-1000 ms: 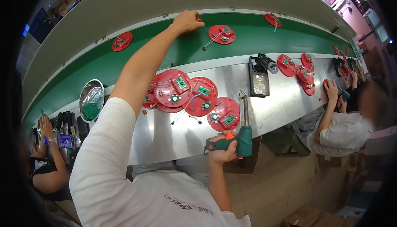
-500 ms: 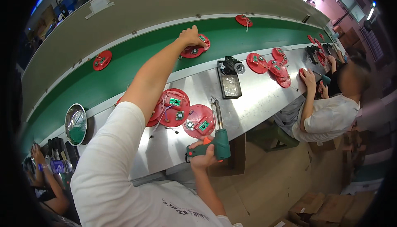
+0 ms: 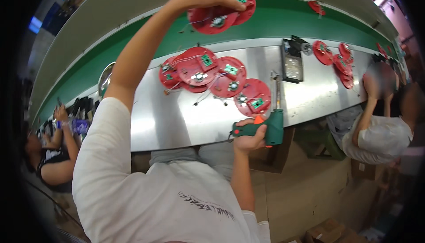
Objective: Soldering electrical wires to printed circuit boards at an assembly line station.
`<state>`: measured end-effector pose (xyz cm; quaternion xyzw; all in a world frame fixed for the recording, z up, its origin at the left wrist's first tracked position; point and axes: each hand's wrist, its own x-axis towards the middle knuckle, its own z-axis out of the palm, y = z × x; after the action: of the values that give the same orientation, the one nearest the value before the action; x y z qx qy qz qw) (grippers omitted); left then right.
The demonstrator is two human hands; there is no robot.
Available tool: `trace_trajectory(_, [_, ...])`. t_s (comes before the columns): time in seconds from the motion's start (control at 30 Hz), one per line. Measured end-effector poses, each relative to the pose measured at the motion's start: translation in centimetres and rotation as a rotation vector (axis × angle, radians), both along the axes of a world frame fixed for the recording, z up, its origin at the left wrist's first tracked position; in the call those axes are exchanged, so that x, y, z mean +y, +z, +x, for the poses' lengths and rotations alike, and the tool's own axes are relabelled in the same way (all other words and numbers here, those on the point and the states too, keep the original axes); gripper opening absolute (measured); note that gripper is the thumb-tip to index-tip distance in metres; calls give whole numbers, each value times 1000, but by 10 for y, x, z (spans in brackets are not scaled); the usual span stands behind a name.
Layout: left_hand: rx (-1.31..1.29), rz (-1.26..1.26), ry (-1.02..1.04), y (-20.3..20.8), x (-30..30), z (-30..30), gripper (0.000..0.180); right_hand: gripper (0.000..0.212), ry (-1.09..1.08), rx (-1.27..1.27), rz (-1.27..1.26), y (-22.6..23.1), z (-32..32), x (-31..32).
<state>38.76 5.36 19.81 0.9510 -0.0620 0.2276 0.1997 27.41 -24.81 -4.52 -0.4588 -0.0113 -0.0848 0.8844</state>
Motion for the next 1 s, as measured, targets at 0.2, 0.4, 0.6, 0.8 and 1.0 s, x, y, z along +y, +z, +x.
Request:
trace_trajectory(0.2, [311, -57, 146, -23, -14, -215, 84, 40, 73, 30, 19, 3, -3, 0])
trace_trajectory(0.4, [629, -163, 225, -132, -39, -287, 90, 40, 93, -61, -81, 10, -13, 6])
trace_trajectory(0.6, [237, 223, 50, -130, 6, -275, 48, 40, 60, -104, -116, 6, -10, 8])
trace_trajectory(0.8, [199, 173, 516, -138, 181, -131, 42, 38, 18, -105, -174, 9, -10, 11])
trace_trajectory(1.0, [320, 547, 488, -199, 238, -41, 59, 33, 18, -86, -122, 12, -10, 14])
